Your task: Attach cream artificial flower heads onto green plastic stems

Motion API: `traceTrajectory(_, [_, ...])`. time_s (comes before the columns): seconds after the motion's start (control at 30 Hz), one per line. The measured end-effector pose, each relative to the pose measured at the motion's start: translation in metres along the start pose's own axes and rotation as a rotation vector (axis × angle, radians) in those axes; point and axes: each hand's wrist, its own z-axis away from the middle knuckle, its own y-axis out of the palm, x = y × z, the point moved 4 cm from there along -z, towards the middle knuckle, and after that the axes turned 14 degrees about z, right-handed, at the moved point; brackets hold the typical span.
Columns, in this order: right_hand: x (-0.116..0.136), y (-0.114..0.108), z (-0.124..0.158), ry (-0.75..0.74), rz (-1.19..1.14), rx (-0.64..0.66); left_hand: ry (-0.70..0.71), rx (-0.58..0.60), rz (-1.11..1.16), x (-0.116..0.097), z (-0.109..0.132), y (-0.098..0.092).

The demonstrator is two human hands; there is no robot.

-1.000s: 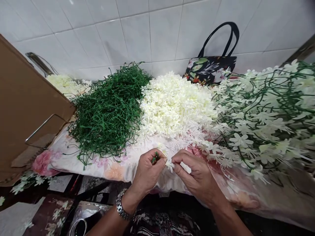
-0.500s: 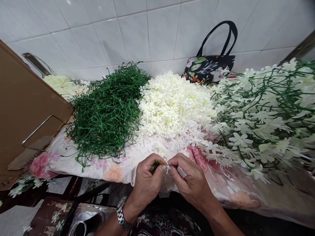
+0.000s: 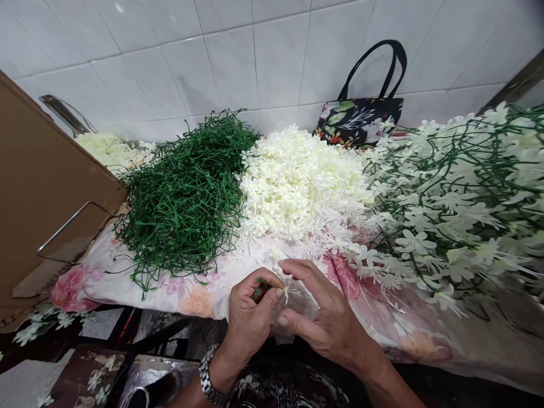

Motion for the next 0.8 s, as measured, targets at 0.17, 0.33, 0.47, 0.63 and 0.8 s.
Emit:
traceTrajectory(0.17, [-0.001, 0.003, -0.001, -0.003, -0.030, -0.038, -0.035, -0.001, 0.024, 0.001, 0.001, 0.001])
traceTrajectory(0.33, [-0.005, 0.000, 0.001, 0.056, 0.006, -0.069, -0.135, 0.065, 0.104, 0.006, 0.002, -0.002])
traceTrajectory(0.47, [-0.010, -0.003, 0.002, 0.077, 0.025, -0.071, -0.120, 0.123, -0.015, -0.001, 0.003, -0.003])
traceTrajectory(0.63, [-0.008, -0.011, 0.001, 0.052, 0.031, -0.042, -0.034, 0.193, -0.340, -0.012, 0.004, 0.000])
traceTrajectory(0.8, [0.000, -0.018, -0.002, 0.017, 0.035, -0.006, -0.047, 0.222, -0.377, -0.011, 0.009, 0.002])
